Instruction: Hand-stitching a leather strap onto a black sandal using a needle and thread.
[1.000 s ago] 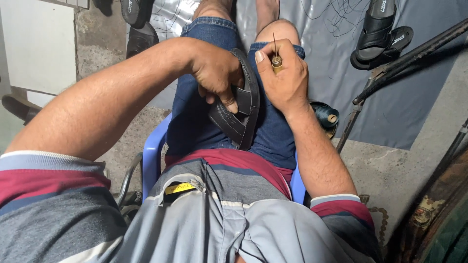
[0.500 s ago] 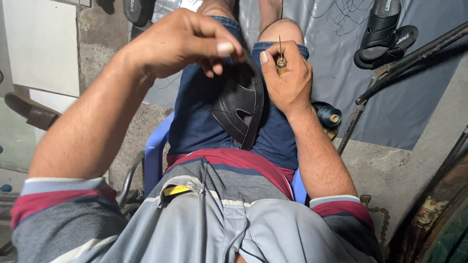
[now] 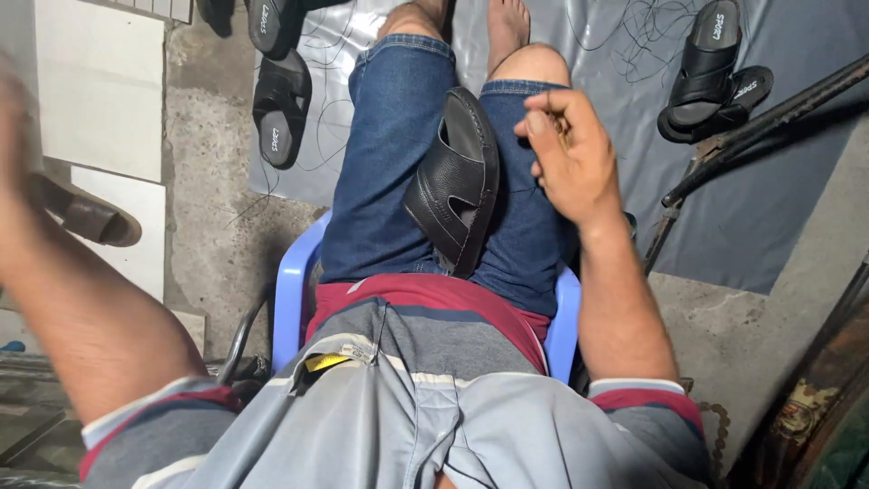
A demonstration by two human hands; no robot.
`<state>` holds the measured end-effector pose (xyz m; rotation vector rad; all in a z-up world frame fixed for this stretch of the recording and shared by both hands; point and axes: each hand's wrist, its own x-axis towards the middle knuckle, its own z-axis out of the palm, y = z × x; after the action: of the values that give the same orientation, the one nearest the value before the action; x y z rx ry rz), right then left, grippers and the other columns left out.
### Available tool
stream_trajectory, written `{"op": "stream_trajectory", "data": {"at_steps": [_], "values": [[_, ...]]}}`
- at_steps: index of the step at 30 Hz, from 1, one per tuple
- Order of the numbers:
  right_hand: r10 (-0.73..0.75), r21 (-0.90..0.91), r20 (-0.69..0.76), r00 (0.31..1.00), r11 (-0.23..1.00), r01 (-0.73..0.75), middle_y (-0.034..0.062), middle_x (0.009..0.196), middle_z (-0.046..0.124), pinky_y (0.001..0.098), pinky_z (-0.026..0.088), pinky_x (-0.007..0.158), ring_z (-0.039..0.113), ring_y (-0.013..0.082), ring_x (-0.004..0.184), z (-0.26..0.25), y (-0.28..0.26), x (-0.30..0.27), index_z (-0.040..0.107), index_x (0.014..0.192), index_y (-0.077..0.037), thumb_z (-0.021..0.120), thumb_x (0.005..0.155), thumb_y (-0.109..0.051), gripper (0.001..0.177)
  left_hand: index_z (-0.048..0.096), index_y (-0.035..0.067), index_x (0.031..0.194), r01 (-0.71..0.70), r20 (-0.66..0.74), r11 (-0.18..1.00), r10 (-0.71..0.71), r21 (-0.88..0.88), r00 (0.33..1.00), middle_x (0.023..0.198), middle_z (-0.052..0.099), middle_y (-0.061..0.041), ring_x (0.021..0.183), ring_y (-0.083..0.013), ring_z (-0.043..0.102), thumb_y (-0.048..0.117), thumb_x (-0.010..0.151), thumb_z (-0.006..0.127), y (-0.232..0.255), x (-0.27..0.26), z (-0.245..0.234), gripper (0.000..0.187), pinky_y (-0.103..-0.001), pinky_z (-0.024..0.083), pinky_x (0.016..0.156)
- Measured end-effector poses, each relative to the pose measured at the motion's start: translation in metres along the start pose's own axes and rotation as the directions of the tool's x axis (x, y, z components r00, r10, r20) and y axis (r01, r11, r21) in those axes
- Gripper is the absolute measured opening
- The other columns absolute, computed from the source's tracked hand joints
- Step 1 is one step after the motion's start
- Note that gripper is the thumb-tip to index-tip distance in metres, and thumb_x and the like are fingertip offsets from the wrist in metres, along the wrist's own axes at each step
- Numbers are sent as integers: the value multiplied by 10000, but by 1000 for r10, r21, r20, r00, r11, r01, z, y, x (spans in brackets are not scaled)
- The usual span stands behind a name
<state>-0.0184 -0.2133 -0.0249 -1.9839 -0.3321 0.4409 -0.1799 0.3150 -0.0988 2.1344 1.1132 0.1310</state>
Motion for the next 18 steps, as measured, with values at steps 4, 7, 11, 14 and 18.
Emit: {"op": "stream_trajectory", "data": {"at_steps": [4, 7, 11, 14, 18], "values": [[95, -38, 121, 988, 995, -91, 41, 947, 649, 205, 469, 542, 547, 103, 557, -5, -15, -25, 524, 1124, -80, 444, 907, -351, 357, 716, 159, 1119, -307, 144, 733, 278, 607, 950, 1062, 666, -116, 925, -345, 589, 394, 1015, 587, 94, -97, 43, 288, -469, 435, 632], [-124, -209, 156, 980, 966, 155, 79, 1081, 610, 291, 434, 888, 618, 166, 986, 5, -15, -25, 529, 1145, -57, 551, 885, -126, 270, 582, 64, 1200, -490, 422, 862, 397, 134, 815, 1324, 437, -185, 1173, -340, 415, 337, 913, 580, 189, -152, 87, 396, -545, 327, 894], [-150, -266, 76, 986, 950, 165, 46, 1057, 578, 289, 439, 853, 580, 145, 874, 19, -10, -17, 537, 1118, -72, 591, 844, -113, 282, 497, 31, 1244, -827, 494, 490, 810, -277, 315, 1300, 466, -199, 1192, -348, 445, 381, 832, 647, 219, -170, 144, 561, -489, 330, 946], [-148, -299, 40, 988, 942, 153, 36, 1036, 586, 306, 443, 839, 586, 156, 882, 17, -2, -13, 538, 1096, -80, 577, 852, -125, 251, 513, 37, 1203, -853, 574, 430, 794, -296, 201, 1134, 534, -159, 993, -343, 532, 505, 800, 636, 229, -168, 174, 630, -479, 412, 770], [6, -336, 59, 998, 942, 14, 13, 983, 621, 286, 458, 803, 601, 129, 896, 9, -12, -16, 565, 1083, -124, 605, 841, -186, 253, 517, 141, 905, -697, 726, 656, 625, -290, 287, 924, 537, -29, 766, -213, 545, 471, 716, 738, 237, -170, 189, 441, -363, 418, 608]]}}
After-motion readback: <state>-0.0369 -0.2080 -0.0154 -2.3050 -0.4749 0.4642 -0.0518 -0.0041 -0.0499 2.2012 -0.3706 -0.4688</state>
